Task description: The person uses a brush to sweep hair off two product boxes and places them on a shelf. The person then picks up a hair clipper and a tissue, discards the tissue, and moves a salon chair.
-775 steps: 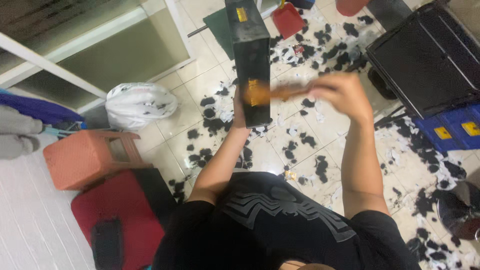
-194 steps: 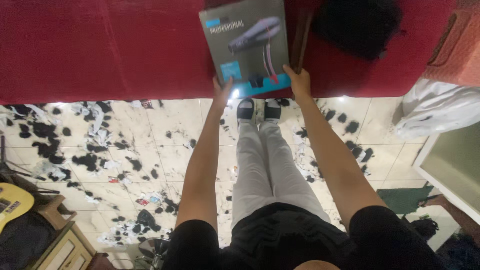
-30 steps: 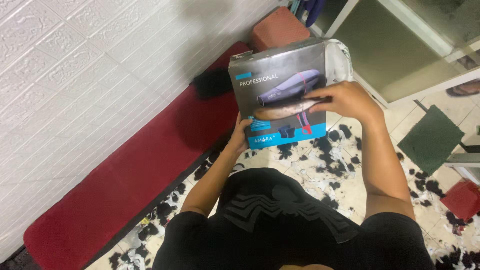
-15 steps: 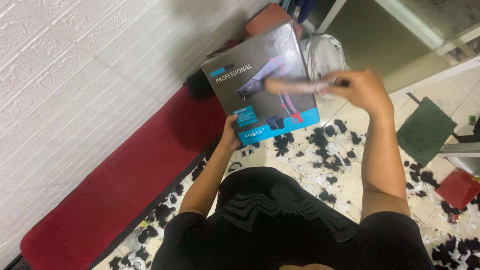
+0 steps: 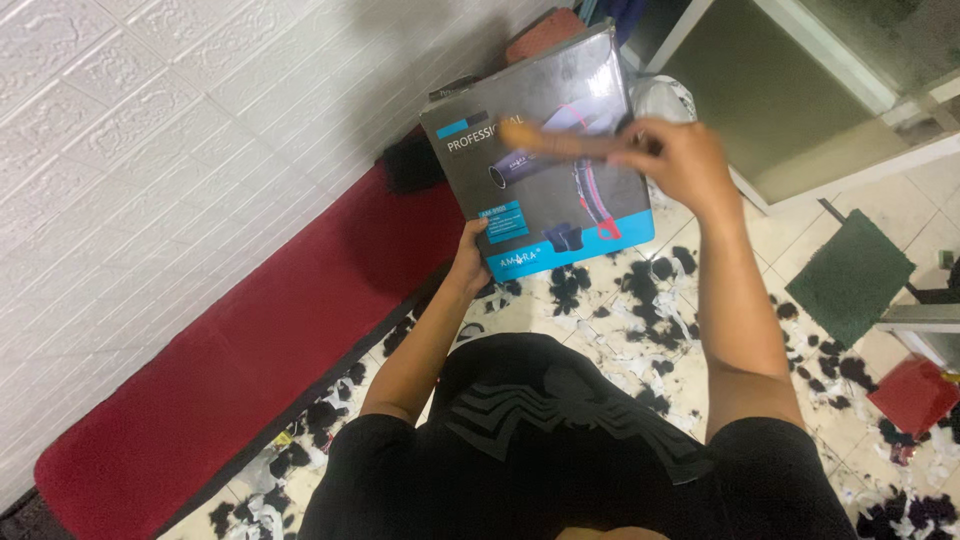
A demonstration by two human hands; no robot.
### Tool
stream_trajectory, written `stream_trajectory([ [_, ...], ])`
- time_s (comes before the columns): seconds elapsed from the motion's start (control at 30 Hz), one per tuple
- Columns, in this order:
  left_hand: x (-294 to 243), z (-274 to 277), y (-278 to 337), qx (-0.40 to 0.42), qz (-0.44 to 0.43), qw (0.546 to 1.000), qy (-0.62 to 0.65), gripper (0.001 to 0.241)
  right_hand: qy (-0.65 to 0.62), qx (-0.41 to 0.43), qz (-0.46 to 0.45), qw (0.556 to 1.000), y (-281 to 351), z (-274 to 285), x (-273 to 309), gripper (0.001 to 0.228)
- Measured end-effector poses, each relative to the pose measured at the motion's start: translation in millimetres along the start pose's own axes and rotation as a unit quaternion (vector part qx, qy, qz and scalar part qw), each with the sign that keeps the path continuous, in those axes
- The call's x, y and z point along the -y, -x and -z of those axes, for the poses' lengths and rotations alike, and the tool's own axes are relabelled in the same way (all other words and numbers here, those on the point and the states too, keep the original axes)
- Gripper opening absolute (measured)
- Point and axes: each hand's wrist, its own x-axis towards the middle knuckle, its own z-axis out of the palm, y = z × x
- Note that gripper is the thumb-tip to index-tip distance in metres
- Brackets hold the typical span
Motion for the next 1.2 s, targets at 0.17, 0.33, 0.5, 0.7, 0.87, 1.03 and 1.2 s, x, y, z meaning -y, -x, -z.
stream_trajectory([
  [0.17,-2,-5,1,0.006,-0.033,0.999,-0.010,0.063,0.025,-0.045,0.127,0.991,-9,-13,20,0.037],
  [0.33,1,2,3,-0.017,-0.051,0.998,-0.019,0.061,0.065,0.037,0.110,0.991,-19,-19,48,0.037],
  [0.5,5,10,5,-0.019,-0.024,0.999,0.018,0.063,0.050,-0.079,0.185,0.978,-21,-3,58,0.035],
  [0.7,4,23,10,-0.017,-0.033,0.999,0.003,0.066,0.082,-0.031,0.150,0.985,-17,8,46,0.031],
  [0.87,6,37,11,-0.014,-0.026,0.999,0.021,0.071,0.009,-0.148,0.114,0.982,-15,30,17,0.031],
  [1.03,5,52,4,0.013,-0.033,0.997,0.062,0.066,-0.035,-0.074,0.106,0.991,-3,37,-2,0.035],
  [1.2,4,57,5,0.016,-0.039,0.998,0.051,0.064,-0.122,-0.138,0.074,0.980,7,27,-7,0.033],
])
